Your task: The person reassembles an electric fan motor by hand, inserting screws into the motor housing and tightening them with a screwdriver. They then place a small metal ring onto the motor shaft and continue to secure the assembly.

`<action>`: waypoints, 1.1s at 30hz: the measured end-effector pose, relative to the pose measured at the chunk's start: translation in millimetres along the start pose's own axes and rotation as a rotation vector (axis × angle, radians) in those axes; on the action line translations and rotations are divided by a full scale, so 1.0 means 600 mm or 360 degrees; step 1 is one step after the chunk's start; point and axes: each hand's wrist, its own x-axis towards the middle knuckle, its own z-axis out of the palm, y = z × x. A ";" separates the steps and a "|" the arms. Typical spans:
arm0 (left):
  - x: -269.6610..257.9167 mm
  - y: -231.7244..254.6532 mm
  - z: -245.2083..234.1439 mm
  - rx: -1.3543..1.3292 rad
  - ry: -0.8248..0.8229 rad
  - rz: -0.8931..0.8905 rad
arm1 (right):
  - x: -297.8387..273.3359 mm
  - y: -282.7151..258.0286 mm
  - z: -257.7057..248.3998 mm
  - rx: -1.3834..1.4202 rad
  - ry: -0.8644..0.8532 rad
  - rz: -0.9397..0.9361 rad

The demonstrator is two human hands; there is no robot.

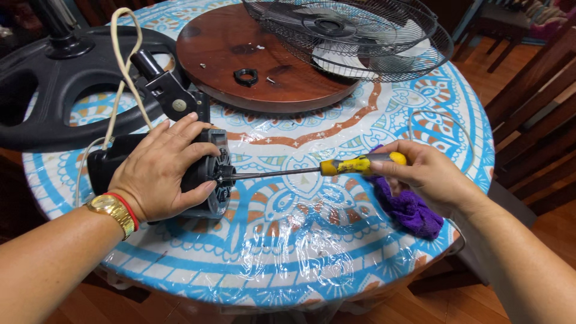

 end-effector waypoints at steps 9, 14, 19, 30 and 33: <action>0.001 0.001 -0.002 0.0007 -0.0049 -0.0040 | 0.021 -0.012 0.018 -0.0643 0.0319 0.0499; 0.003 -0.001 -0.003 -0.0002 -0.0050 -0.0034 | 0.019 -0.002 -0.008 -0.0152 -0.0107 0.0160; 0.002 -0.001 -0.002 -0.0011 0.0003 -0.0003 | 0.019 0.009 -0.013 -0.0110 0.0003 0.0137; -0.003 -0.001 -0.001 -0.0007 -0.0011 -0.0012 | 0.027 0.000 0.005 -0.0699 0.0173 0.0463; 0.001 -0.001 -0.002 -0.0022 -0.0025 -0.0016 | 0.027 -0.004 -0.006 -0.0669 0.0076 0.0469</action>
